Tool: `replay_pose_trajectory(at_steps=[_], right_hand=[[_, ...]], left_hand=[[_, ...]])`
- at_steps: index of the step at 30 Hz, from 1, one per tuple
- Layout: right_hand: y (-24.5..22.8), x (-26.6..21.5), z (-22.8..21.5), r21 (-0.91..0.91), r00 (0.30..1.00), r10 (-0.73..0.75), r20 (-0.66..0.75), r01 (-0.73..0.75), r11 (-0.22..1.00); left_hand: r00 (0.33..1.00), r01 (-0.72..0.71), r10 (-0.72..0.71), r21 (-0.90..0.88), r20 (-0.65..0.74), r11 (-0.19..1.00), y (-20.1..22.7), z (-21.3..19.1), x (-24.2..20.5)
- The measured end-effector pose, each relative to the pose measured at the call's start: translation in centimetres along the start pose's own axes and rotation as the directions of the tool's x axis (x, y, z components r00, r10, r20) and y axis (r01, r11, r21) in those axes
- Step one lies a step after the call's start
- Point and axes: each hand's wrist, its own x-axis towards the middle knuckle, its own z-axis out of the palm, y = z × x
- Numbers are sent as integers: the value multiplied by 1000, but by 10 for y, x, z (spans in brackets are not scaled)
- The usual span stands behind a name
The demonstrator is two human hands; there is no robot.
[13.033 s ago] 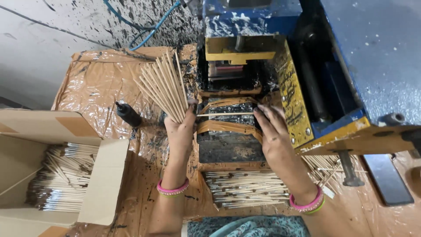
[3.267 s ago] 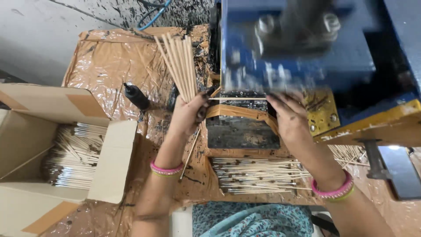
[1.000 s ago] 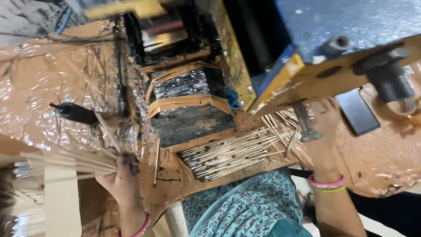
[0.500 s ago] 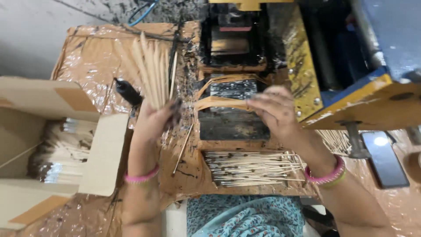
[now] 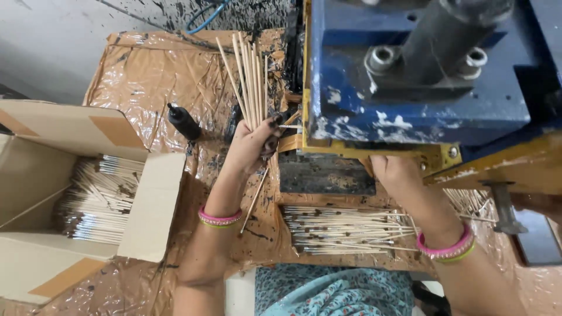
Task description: The operator is feeding incense sticks into a coating machine and sorting the processed sticks.
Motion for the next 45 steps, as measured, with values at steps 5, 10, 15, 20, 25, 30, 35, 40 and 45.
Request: replay_pose_trajectory(at_steps=[5, 10, 15, 20, 25, 30, 35, 40, 45], right_hand=[[-12, 16, -6, 229, 942, -268, -203, 312, 922], [-36, -71, -90, 35, 957, 214, -198, -211, 977], [-14, -108, -111, -127, 896, 323, -305, -374, 919], [-59, -91, -72, 503, 959, 271, 88, -277, 819], [-83, -41, -63, 831, 972, 94, 216, -234, 504], [-84, 24, -52, 511, 927, -373, 45, 299, 806], [-101, 46, -57, -283, 925, -378, 29, 370, 885], [-49, 10, -24, -80, 974, -215, -73, 209, 975], [-11, 3, -8, -6, 979, 170, 115, -171, 985]], left_hand=[[955, -224, 292, 530, -46, 818, -38, -33, -17], [857, -241, 512, 829, -62, 505, -135, -148, -88], [749, -232, 624, 795, -221, 560, -126, -138, -126], [977, -190, 205, 209, -52, 959, -94, -38, -135], [883, -464, 205, 710, 423, 530, -9, 12, -114], [989, -148, 146, 428, 39, 891, 32, -12, -64], [983, 81, -49, 180, -178, 980, 27, 13, -8], [999, 14, -16, -48, -45, 999, -11, 0, 5], [999, 9, -12, -88, -41, 996, -9, 4, 5]])
